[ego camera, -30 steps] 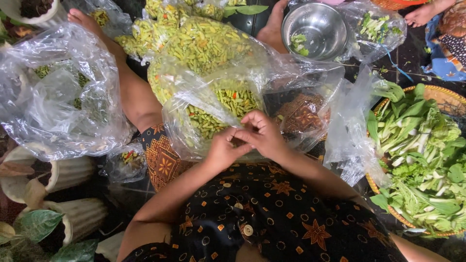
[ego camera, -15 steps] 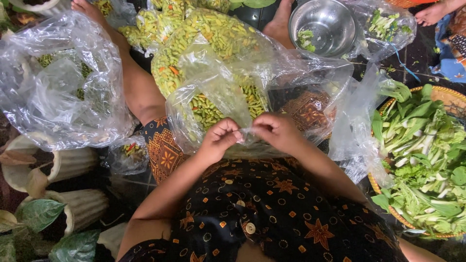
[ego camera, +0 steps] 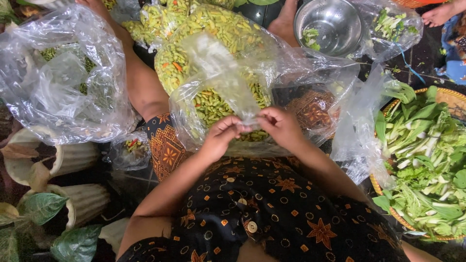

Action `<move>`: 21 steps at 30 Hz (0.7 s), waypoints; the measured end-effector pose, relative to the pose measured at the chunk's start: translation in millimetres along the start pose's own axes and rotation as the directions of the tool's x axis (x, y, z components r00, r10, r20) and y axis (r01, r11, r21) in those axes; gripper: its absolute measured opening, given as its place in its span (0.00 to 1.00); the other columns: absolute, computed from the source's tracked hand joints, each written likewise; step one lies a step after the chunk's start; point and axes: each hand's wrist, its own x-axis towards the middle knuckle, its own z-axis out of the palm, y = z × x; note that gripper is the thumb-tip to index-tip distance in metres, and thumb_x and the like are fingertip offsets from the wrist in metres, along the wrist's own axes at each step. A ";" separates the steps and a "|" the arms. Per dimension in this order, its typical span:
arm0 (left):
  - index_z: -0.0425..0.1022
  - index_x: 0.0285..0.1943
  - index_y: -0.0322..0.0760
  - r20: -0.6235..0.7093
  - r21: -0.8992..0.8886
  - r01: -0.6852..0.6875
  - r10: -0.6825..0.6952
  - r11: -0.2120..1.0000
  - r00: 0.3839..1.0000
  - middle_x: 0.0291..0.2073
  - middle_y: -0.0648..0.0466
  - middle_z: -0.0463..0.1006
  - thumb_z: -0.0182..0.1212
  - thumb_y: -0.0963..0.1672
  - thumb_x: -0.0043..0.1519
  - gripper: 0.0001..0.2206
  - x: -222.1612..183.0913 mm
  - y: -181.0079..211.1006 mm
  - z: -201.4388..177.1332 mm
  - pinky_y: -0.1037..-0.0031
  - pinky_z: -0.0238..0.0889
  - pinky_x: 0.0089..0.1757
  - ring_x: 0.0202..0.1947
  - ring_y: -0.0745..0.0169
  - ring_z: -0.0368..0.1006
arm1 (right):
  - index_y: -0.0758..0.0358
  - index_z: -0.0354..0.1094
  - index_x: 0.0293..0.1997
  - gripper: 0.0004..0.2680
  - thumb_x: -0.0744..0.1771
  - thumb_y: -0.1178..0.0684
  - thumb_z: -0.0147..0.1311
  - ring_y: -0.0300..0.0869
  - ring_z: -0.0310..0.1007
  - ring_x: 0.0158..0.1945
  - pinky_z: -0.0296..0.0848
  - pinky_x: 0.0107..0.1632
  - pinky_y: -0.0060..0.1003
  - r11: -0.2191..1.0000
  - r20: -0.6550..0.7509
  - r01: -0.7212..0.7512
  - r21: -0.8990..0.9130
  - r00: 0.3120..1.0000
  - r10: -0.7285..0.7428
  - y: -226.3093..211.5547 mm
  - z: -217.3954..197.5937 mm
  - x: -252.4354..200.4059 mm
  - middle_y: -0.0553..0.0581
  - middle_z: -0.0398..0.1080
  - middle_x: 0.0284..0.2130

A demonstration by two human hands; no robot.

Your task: The person sorts small green and red peppers by hand, transferring them from a large plastic bag into smaller individual plastic bags and then tying the smaller bags closed.

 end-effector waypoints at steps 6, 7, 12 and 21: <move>0.74 0.44 0.32 0.147 0.374 -0.120 0.069 0.920 0.987 0.24 0.48 0.74 0.64 0.40 0.62 0.06 5.5 21.4 8.2 0.79 0.61 0.26 0.21 0.65 0.69 | 0.67 0.71 0.40 0.04 0.67 0.61 0.51 0.35 0.62 0.25 0.63 0.31 0.30 0.910 0.009 -0.099 0.403 0.994 0.105 6.9 2.9 -0.1 0.53 0.63 0.17; 0.74 0.44 0.32 0.147 0.374 -0.121 0.070 0.920 0.987 0.24 0.48 0.74 0.64 0.40 0.62 0.06 5.3 17.1 9.0 0.79 0.61 0.26 0.21 0.65 0.69 | 0.67 0.71 0.40 0.04 0.67 0.61 0.51 0.35 0.62 0.25 0.63 0.31 0.30 0.910 0.009 -0.099 0.402 0.995 0.104 -0.1 1.2 -0.2 0.53 0.63 0.17; 0.72 0.45 0.34 -0.085 0.046 0.016 -0.012 0.999 0.996 0.25 0.49 0.73 0.48 0.39 0.67 0.06 1.7 -32.6 -10.0 0.79 0.57 0.26 0.22 0.69 0.61 | 0.66 0.71 0.36 0.04 0.64 0.56 0.56 0.37 0.59 0.23 0.57 0.29 0.32 0.893 0.362 -0.116 0.435 0.931 -0.055 7.6 5.2 -5.3 0.55 0.66 0.20; 0.76 0.40 0.35 -0.020 0.424 -0.089 0.107 0.902 0.994 0.24 0.48 0.76 0.66 0.39 0.60 0.04 -1.3 0.1 5.4 0.74 0.61 0.28 0.25 0.61 0.70 | 0.68 0.68 0.36 0.05 0.67 0.56 0.51 0.37 0.59 0.24 0.60 0.30 0.33 0.812 0.222 -0.120 0.571 0.975 -0.013 18.5 0.2 -3.1 0.58 0.67 0.23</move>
